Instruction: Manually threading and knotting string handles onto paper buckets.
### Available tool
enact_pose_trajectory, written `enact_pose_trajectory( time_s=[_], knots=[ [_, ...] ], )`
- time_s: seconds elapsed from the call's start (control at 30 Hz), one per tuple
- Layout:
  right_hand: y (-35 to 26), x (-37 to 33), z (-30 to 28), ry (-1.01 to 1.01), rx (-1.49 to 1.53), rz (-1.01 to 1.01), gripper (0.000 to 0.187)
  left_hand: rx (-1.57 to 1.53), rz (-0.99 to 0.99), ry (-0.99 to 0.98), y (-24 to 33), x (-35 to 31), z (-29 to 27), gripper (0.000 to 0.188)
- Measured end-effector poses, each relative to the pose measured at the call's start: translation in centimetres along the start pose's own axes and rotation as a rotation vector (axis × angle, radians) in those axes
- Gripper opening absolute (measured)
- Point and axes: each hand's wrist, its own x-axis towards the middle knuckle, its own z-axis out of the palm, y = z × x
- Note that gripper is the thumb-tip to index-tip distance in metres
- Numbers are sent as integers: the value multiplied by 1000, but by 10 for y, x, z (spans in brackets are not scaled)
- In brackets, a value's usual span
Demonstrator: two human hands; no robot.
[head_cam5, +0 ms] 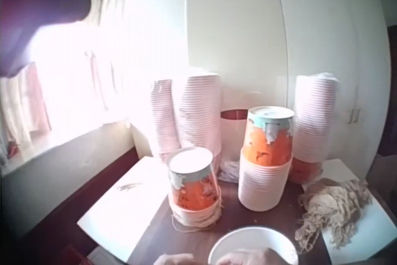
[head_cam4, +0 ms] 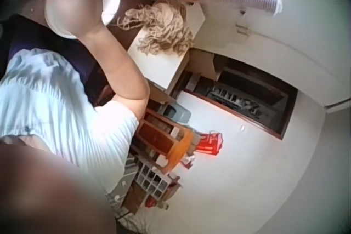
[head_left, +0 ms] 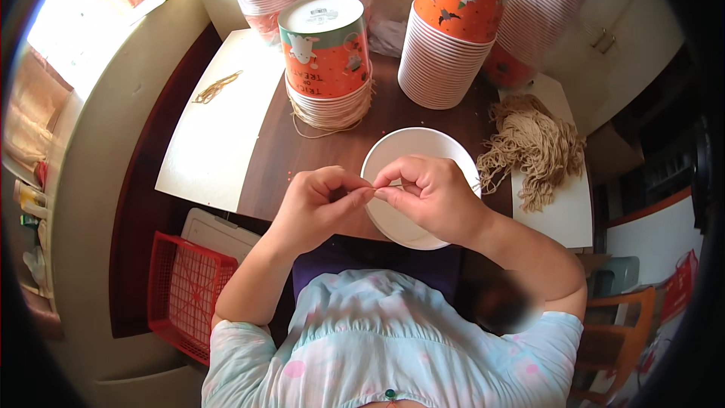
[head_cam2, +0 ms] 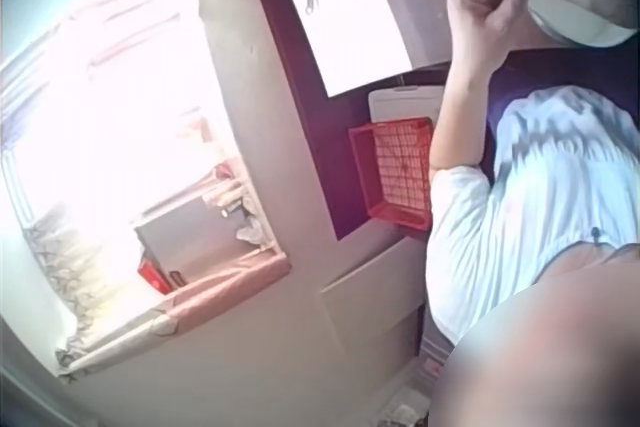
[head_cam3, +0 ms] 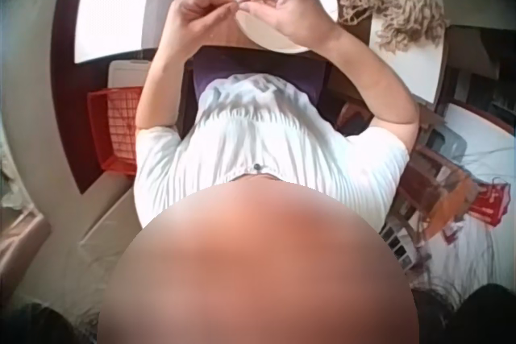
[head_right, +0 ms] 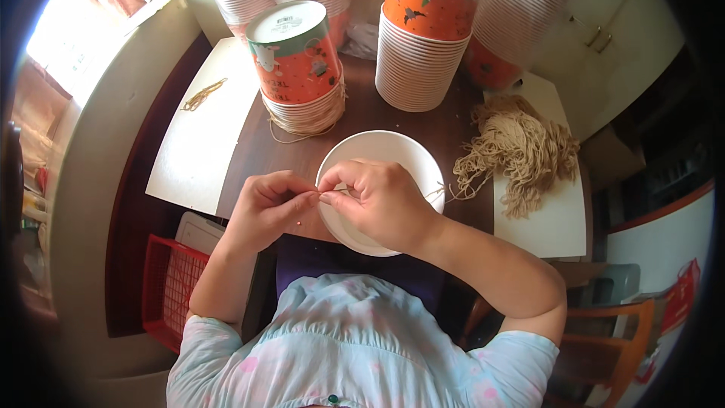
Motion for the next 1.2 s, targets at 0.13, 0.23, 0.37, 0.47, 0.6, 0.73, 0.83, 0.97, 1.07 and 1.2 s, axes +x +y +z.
enact_pose_trajectory(
  time_s=[0.13,0.23,0.37,0.47,0.6,0.73,0.83,0.97,1.07,1.2],
  knots=[
    [8,0,2,110,-179,-262,7,-50,-34,27,5,2,-2,9],
    [5,0,-2,112,-394,-384,9,65,19,56,7,2,1,8],
    [1,2,-5,-4,-278,-157,7,499,395,130,12,1,8,9],
    [10,7,-10,-142,124,159,10,802,802,46,9,9,3,19],
    [14,17,-14,-365,371,475,13,913,871,-6,4,10,-7,22],
    [28,20,-8,-287,140,411,12,678,563,215,-23,2,-8,17],
    [30,23,-4,-266,66,389,12,675,473,242,-33,2,-4,14],
    [36,27,3,-203,36,349,12,599,375,228,-38,3,-2,13],
    [36,27,5,-214,17,328,12,584,371,229,-38,4,-1,13],
    [38,24,4,-215,13,330,13,570,374,223,-38,6,0,14]
  ],
)
